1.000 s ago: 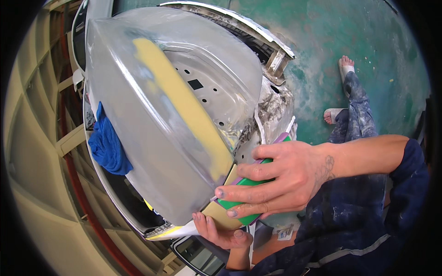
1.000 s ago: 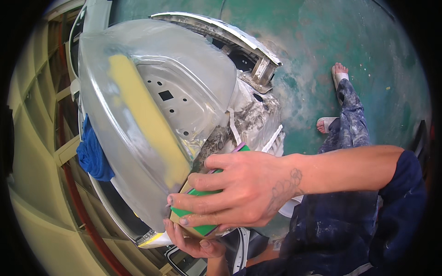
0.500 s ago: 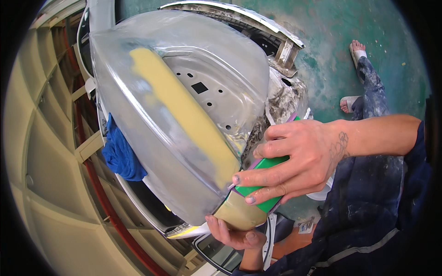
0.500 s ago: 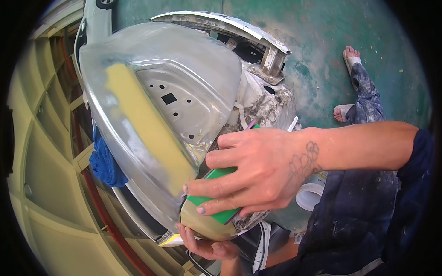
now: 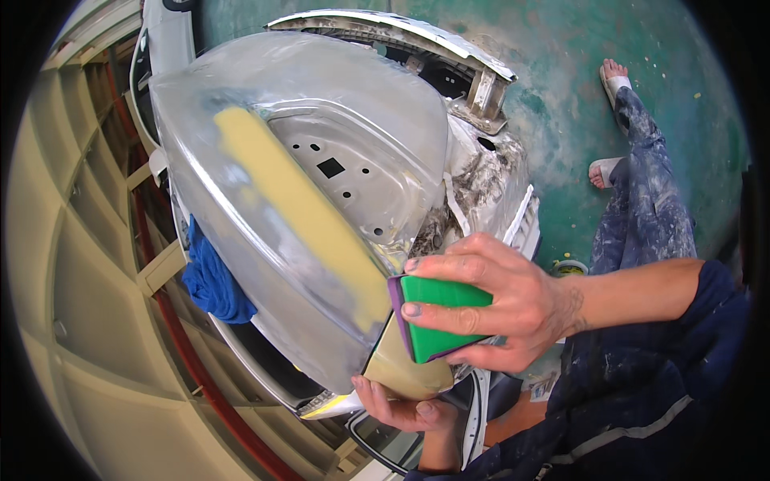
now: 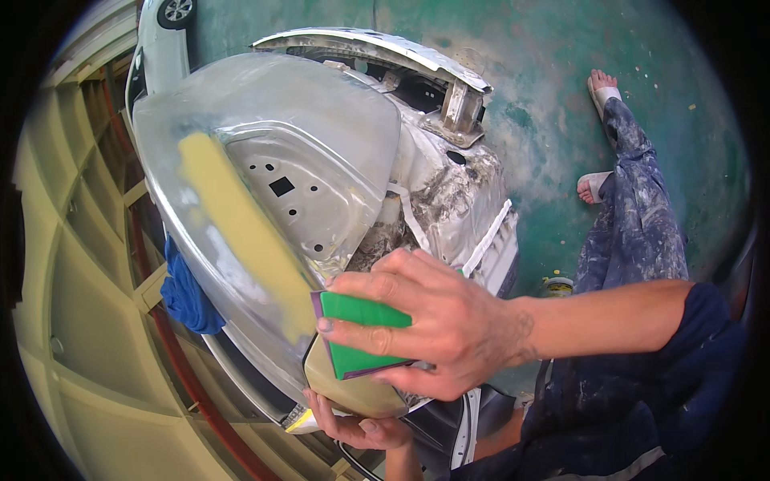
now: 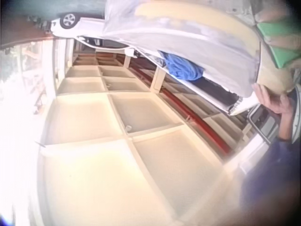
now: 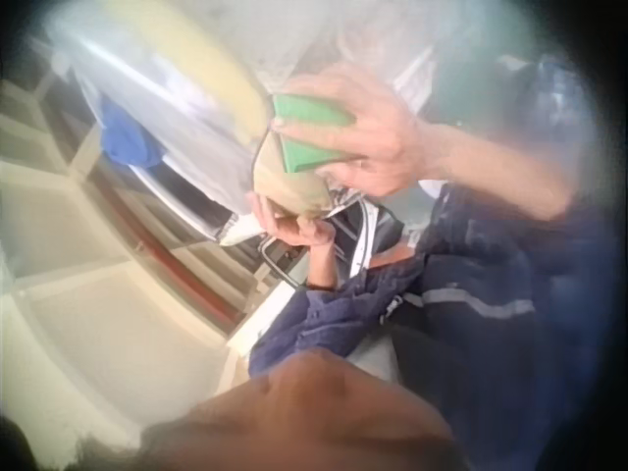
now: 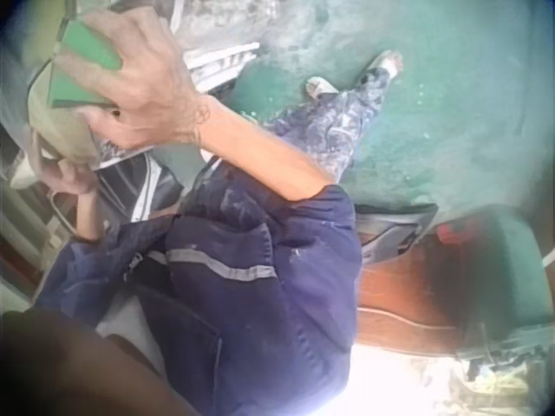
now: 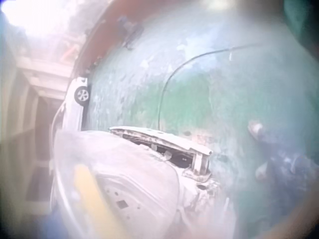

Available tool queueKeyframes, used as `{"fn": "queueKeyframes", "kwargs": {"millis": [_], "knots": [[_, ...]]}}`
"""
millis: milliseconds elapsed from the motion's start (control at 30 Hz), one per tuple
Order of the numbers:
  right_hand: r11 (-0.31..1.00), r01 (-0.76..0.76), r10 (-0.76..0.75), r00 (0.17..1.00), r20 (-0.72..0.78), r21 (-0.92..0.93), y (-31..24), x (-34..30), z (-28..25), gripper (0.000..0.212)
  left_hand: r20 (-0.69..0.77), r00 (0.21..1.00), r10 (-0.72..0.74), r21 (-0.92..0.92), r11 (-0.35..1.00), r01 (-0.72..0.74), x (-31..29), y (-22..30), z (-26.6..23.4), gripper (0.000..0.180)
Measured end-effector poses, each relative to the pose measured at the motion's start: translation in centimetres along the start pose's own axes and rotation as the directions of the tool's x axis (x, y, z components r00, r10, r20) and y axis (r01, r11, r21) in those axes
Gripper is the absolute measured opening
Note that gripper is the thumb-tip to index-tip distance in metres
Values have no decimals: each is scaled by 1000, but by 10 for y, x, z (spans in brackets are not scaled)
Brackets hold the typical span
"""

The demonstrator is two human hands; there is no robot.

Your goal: The person sands the surface of a car hood using a sanding block and sandpaper, then wipes the area with a cloth. The person repeatedly dips the sanding block into a bucket of water and continues sanding different sections of the hood.

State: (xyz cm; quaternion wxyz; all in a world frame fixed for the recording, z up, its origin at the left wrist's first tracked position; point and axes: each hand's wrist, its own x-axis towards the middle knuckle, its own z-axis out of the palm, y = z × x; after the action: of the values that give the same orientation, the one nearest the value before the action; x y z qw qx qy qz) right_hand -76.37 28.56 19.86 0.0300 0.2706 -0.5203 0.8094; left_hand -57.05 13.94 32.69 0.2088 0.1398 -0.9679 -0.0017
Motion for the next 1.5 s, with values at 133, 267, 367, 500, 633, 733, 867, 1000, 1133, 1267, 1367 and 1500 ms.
{"fn": "queueKeyframes", "kwargs": {"millis": [133,267,367,500,633,733,867,1000,1133,1267,1367,1500], "knots": [[972,-218,192,950,-246,-84,-49,-35,59,53,-20,1000,-5,0,1000,5,-4,-4,-2,79],[940,-277,200,920,-337,-197,-66,-37,68,51,-12,999,38,91,995,-37,-4,-7,-8,72],[916,-323,237,914,-329,-239,-67,3,65,48,-72,997,-2,270,963,21,-6,8,2,56],[896,-367,264,893,-363,-250,-78,-9,66,48,-35,999,4,235,972,4,4,18,2,50],[897,-358,258,900,-352,-258,-76,-2,62,46,-98,995,-2,182,983,19,-3,5,6,57],[889,-359,247,899,-362,-285,-69,10,63,43,-83,995,-56,265,961,76,-7,4,6,62],[882,-365,268,909,-321,-299,-81,-20,60,48,42,997,67,222,972,-75,1,6,-6,65],[907,-402,353,890,-290,-127,-57,12,45,53,78,994,75,66,995,-80,1,-6,-9,85],[830,-550,523,703,-482,98,-24,-10,45,58,202,977,61,116,989,-86,8,2,-11,88],[866,-489,496,808,-317,109,-61,-42,48,54,198,980,7,90,996,-25,6,5,-7,95],[922,-388,360,861,-358,-6,-66,-43,61,53,139,990,-4,114,993,-12,0,-1,-3,95],[907,-416,410,849,-332,57,-59,-7,56,47,68,998,16,166,986,-27,-3,3,7,83]]}}
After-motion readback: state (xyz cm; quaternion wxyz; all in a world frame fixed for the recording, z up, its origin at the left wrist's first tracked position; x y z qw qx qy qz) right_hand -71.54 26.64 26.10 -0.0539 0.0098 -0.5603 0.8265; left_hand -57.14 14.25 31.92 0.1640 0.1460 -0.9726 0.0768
